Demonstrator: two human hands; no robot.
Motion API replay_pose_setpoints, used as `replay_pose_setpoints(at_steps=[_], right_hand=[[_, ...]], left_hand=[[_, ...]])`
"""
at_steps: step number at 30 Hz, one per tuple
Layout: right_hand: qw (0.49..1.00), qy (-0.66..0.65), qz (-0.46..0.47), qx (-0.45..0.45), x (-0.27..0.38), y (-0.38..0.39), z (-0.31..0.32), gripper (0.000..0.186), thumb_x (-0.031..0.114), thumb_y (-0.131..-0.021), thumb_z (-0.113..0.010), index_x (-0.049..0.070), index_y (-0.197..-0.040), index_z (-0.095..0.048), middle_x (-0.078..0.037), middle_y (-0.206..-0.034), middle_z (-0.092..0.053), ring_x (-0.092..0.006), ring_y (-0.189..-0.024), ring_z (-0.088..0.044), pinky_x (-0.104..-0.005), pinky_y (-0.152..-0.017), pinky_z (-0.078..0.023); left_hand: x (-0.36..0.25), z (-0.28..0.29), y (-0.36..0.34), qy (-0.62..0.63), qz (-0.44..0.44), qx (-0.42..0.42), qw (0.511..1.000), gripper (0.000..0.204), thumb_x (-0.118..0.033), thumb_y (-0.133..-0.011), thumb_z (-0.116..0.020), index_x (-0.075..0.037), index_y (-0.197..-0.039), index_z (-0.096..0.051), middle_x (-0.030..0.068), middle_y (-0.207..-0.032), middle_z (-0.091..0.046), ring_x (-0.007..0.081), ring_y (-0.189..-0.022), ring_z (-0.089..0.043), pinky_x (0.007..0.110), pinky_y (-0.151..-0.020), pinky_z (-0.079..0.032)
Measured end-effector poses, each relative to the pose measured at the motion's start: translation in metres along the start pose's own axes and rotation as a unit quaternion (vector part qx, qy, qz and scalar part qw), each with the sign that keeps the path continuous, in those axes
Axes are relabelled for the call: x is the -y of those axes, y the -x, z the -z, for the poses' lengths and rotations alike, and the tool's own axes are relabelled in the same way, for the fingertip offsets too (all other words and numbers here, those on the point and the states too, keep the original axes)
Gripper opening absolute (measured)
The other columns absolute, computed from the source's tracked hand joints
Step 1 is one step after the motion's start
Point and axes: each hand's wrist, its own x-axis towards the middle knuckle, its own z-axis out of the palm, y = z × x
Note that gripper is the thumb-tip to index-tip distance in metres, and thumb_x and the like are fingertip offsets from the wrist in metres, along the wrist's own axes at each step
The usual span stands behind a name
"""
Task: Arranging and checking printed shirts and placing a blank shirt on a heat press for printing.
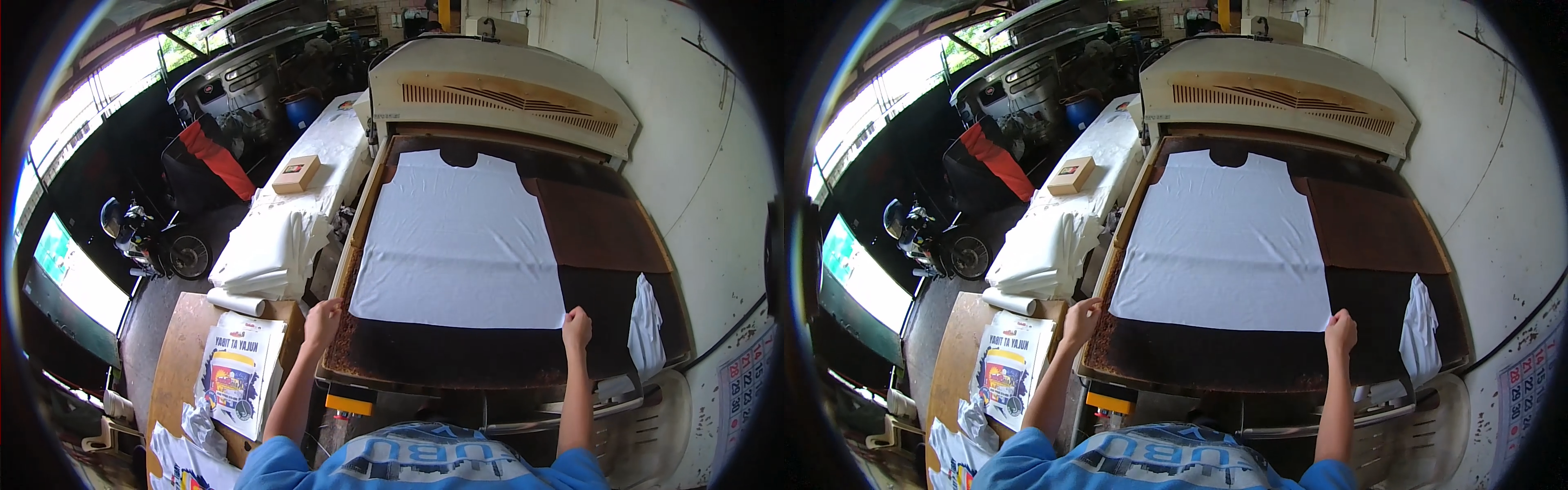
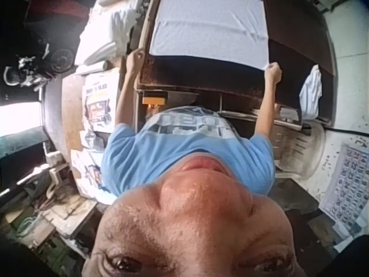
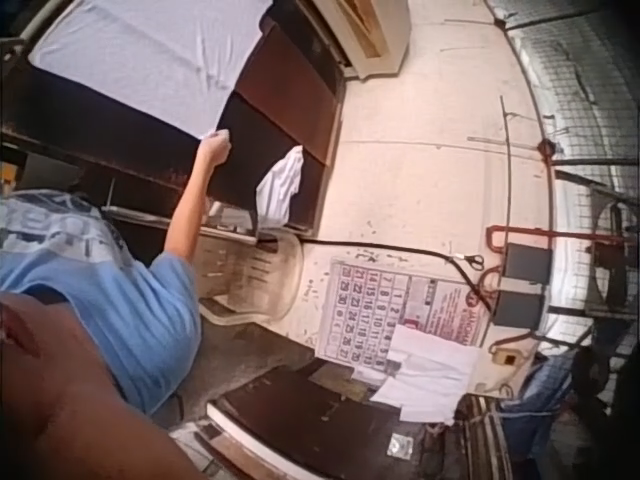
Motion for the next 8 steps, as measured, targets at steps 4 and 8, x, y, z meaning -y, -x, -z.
replay_pose_setpoints(at_steps=[4,8], right_hand=[[0.994,-0.054,0.044,-0.087,-0.029,0.051,0.014,0.01,0.013,-0.074,-0.058,0.005,-0.072,-0.054,-0.015,-0.069,-0.059,-0.0331,-0.067,-0.058,-0.0414,-0.057,-0.046],[0.988,-0.134,0.003,-0.079,-0.053,0.087,0.026,0.01,0.014,-0.074,-0.059,0.005,-0.074,-0.056,-0.016,-0.073,-0.06,-0.031,-0.069,-0.059,-0.0403,-0.06,-0.047]], left_hand=[[0.023,0.048,0.058,0.04,0.078,-0.068,0.994,0.021,-0.007,-0.074,-0.053,-0.007,-0.093,-0.062,0.0149,-0.08,-0.061,0.0249,-0.072,-0.06,0.031,-0.066,-0.046],[0.059,0.089,0.116,-0.001,0.159,-0.125,0.979,0.019,-0.006,-0.074,-0.057,-0.006,-0.091,-0.064,0.0101,-0.077,-0.063,0.0211,-0.072,-0.06,0.029,-0.072,-0.046]])
